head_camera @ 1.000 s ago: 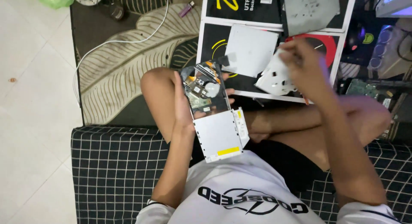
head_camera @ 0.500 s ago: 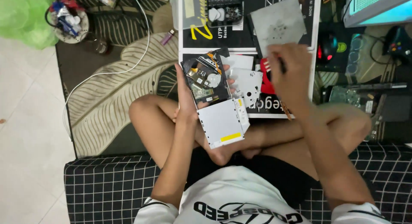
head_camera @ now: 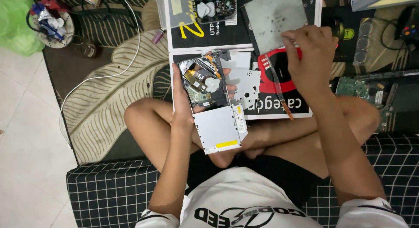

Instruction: Repairing an optical drive by soldering internal components and inspecting the assembly.

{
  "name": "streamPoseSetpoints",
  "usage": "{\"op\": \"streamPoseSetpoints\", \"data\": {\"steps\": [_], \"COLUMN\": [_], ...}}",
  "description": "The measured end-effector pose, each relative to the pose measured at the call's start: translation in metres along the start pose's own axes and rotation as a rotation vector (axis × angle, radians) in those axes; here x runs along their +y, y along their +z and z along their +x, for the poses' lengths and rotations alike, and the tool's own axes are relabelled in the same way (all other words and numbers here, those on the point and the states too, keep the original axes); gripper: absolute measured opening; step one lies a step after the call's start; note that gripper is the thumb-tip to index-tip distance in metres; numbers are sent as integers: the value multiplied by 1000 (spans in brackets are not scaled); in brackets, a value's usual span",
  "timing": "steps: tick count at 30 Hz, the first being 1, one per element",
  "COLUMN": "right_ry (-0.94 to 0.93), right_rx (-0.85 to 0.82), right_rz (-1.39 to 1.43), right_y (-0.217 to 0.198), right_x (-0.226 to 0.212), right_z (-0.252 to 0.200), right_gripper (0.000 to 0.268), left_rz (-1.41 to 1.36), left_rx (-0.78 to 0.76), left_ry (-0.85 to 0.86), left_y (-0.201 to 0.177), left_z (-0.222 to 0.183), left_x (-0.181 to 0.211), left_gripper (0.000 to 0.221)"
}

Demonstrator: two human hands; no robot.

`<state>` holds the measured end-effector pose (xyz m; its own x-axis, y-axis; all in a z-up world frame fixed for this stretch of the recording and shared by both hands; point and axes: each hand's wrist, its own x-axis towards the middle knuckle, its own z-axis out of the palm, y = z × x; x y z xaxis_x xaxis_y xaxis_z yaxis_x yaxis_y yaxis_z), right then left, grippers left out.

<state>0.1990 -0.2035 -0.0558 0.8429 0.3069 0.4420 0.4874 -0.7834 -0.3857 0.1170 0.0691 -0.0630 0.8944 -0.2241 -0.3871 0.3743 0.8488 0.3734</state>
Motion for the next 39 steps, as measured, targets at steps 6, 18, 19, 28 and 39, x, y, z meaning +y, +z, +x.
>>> {"op": "streamPoseSetpoints", "data": {"steps": [6, 18, 19, 28, 39], "right_ry": [-64, -161, -171, -322, 314], "right_rx": [7, -79, -71, -60, -318], "right_rz": [0, -118, -163, -490, 652], "right_y": [4, 21, 24, 41, -4], "right_x": [-1, -8, -8, -2, -73], "right_z": [8, 12, 10, 6, -3], "right_gripper": [12, 14, 10, 15, 7], "left_rz": [-18, -99, -102, 16, 46], "left_rx": [-38, -164, -175, -187, -198], "left_ry": [-23, -126, -129, -105, -94], "left_y": [-8, -19, -19, -16, -16], "left_z": [3, 7, 5, 5, 6], "left_x": [-1, -6, -6, -4, -5], "left_gripper": [89, 89, 90, 89, 93]}}
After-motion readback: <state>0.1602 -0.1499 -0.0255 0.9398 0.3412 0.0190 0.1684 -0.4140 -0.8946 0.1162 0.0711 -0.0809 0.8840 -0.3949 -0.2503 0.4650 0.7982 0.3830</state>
